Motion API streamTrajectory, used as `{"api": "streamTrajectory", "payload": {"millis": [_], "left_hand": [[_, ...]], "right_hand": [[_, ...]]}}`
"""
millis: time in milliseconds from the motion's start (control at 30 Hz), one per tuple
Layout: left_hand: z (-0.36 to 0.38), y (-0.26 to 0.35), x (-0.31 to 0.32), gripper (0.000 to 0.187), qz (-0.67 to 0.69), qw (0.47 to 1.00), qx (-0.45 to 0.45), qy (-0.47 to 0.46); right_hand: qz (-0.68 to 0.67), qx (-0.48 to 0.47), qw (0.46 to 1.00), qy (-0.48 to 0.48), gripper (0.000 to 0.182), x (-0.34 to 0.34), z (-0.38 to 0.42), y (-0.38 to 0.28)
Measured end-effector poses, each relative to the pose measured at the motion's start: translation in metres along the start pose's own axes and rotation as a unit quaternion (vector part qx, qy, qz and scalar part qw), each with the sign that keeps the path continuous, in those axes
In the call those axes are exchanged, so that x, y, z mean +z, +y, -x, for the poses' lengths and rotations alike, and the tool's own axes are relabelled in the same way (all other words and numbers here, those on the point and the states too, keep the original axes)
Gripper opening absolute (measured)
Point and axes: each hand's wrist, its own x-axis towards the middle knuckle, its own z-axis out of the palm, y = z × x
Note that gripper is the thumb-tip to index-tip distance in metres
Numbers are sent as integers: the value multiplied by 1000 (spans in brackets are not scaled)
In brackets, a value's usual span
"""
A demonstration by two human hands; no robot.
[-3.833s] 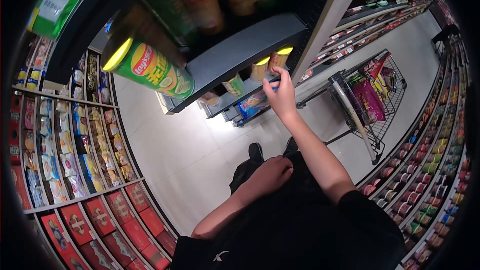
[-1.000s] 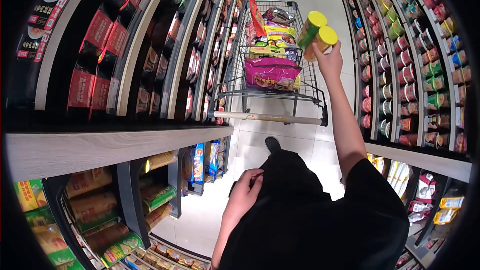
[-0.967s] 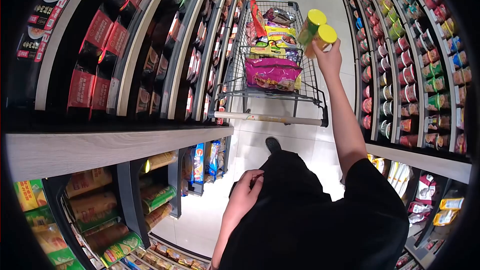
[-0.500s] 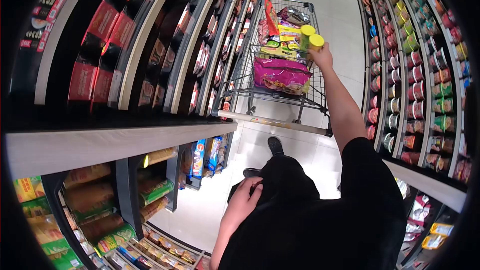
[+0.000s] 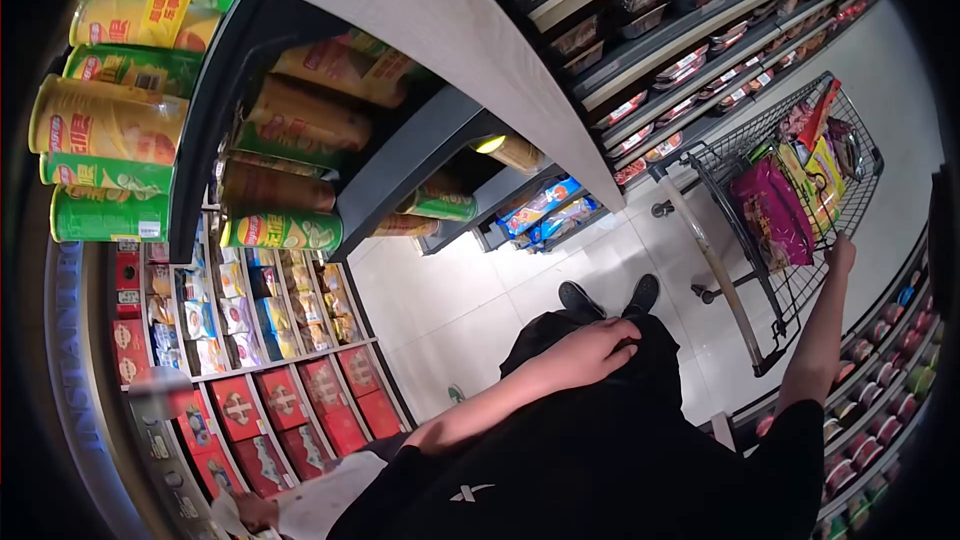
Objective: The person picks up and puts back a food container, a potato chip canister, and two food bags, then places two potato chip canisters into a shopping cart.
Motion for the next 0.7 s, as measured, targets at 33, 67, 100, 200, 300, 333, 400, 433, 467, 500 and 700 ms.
{"api": "streamTrajectory", "payload": {"millis": [33,67,100,200,300,333,400,433,467,500,700], "left_hand": [[0,-1,1,31,7,1000,2,3],[2,-2,0,31,9,1000,-2,6],[3,-4,0,31,12,1000,-6,8],[8,-17,0,32,28,999,-7,27],[12,-18,-8,33,34,999,12,34],[13,-16,-12,32,31,999,2,27],[17,-19,-15,32,36,999,9,32],[19,-21,-15,32,40,999,9,32],[23,-23,-14,32,43,998,11,37],[25,-26,-16,32,38,998,21,41],[47,-45,-24,32,36,995,47,76]], "right_hand": [[79,48,995,30,44,-13,46,-51],[112,-50,976,179,40,-4,77,-64],[53,-134,964,223,36,0,113,-84],[-82,-335,909,235,27,23,266,-175],[-206,-404,891,30,9,72,410,-246],[-183,-464,867,-16,8,90,443,-259],[-150,-567,802,-112,10,125,511,-291],[-151,-517,815,-212,9,151,530,-290],[-173,-545,790,-223,12,170,556,-297],[-195,-573,761,-233,16,186,582,-308],[-130,-543,708,-433,51,231,688,-372]]}}
